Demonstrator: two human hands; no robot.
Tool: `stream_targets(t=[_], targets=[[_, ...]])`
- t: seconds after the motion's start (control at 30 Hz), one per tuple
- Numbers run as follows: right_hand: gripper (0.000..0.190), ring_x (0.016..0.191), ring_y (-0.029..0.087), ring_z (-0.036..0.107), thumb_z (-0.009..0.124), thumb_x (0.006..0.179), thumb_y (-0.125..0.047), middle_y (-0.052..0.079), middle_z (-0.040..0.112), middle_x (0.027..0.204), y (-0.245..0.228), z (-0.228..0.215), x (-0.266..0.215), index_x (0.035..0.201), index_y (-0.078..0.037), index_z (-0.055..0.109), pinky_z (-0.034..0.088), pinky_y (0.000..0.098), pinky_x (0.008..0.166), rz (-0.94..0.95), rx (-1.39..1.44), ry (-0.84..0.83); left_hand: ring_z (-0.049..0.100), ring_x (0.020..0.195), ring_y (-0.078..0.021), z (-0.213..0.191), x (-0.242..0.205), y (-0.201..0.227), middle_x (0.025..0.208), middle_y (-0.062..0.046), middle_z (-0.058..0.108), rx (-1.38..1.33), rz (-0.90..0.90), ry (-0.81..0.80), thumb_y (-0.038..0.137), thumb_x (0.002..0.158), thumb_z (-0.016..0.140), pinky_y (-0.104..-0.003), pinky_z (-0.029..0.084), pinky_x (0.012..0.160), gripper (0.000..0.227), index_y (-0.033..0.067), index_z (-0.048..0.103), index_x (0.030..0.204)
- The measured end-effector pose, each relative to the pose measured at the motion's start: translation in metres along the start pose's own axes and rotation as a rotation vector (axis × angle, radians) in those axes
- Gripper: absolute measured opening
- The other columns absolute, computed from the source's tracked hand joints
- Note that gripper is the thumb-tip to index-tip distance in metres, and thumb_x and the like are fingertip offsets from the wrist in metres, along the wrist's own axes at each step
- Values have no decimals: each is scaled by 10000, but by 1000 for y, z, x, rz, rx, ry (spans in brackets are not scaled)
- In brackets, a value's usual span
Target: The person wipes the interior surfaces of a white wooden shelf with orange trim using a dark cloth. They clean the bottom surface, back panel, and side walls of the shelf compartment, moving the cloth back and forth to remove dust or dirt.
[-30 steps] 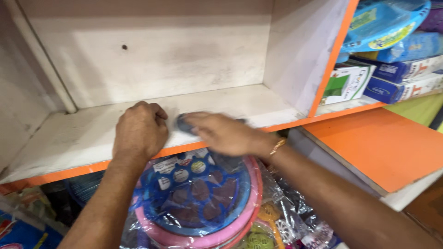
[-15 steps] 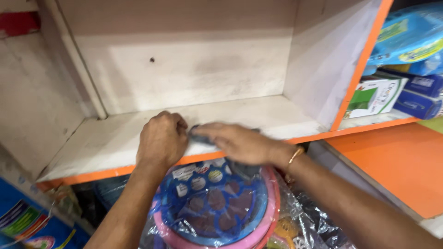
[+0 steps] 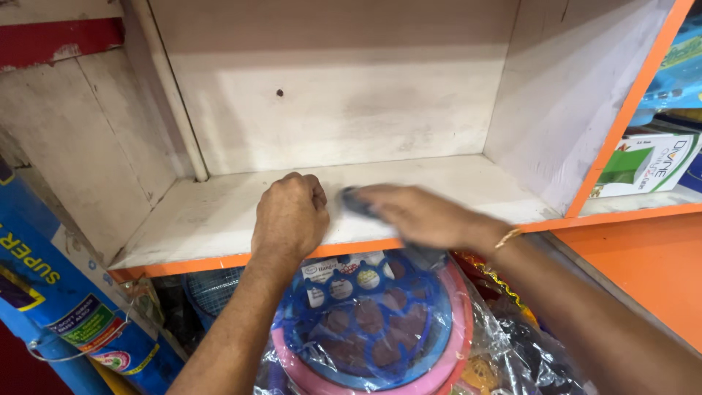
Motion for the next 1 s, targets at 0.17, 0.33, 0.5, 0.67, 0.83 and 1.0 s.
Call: stream_targets(t=[0.17, 0.33, 0.5, 0.67, 0.83, 1.0], targets=[[491, 1124, 357, 701, 490, 932, -95, 247, 690, 1280, 85, -81, -21, 1414, -80, 583, 548, 449, 1011, 626, -340, 178, 729, 898, -308, -5, 4, 3, 989, -150, 742, 22, -9, 1, 35, 836, 640, -445, 589, 855, 129, 59, 764, 863], [555, 1472, 309, 392, 370, 1028, -92, 121, 433, 1634, 9, -12, 15, 1574, -138, 456, 211, 578, 1149, 204, -282, 162, 714, 917, -353, -4, 2, 4, 995, -174, 736, 5, 10, 28, 50, 828, 653, -473, 571, 867, 125, 60, 768, 877], [456, 1226, 267, 649, 497, 1014, -260, 130, 579, 1500, -29, -8, 24, 1444, -111, 521, 508, 394, 1090, -75, -173, 34, 722, 899, -361, -2, 4, -1, 950, -175, 744, 29, -1, 22, 66, 831, 651, -475, 583, 869, 125, 68, 774, 847], [455, 1291, 317, 607, 476, 954, -89, 212, 577, 1445, 44, -47, 13, 1396, -7, 547, 477, 411, 1119, 676, -308, 85, 727, 877, -360, -3, 5, -2, 927, -174, 746, 14, -17, 26, 61, 822, 653, -483, 583, 856, 120, 72, 772, 837], [502, 1427, 373, 462, 441, 906, -10, 289, 486, 1493, -53, 17, 50, 1396, 83, 493, 350, 431, 1201, -108, -235, 150, 727, 868, -369, -3, 5, -1, 919, -188, 744, 20, -8, 38, 97, 835, 662, -494, 576, 860, 112, 69, 770, 849], [488, 1270, 349, 596, 435, 985, -139, 209, 611, 1412, 8, 3, 39, 1463, -145, 531, 469, 440, 1098, 230, -177, 79, 724, 895, -388, -4, 3, -5, 939, -208, 747, 51, -23, 49, 60, 807, 640, -491, 571, 908, 167, 102, 794, 855]])
Point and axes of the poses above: each hand's wrist, its own x-axis towards the middle knuckle, its own z-axis out of the palm, y = z × x, the point moved 10 cm from there along x, towards the middle knuckle
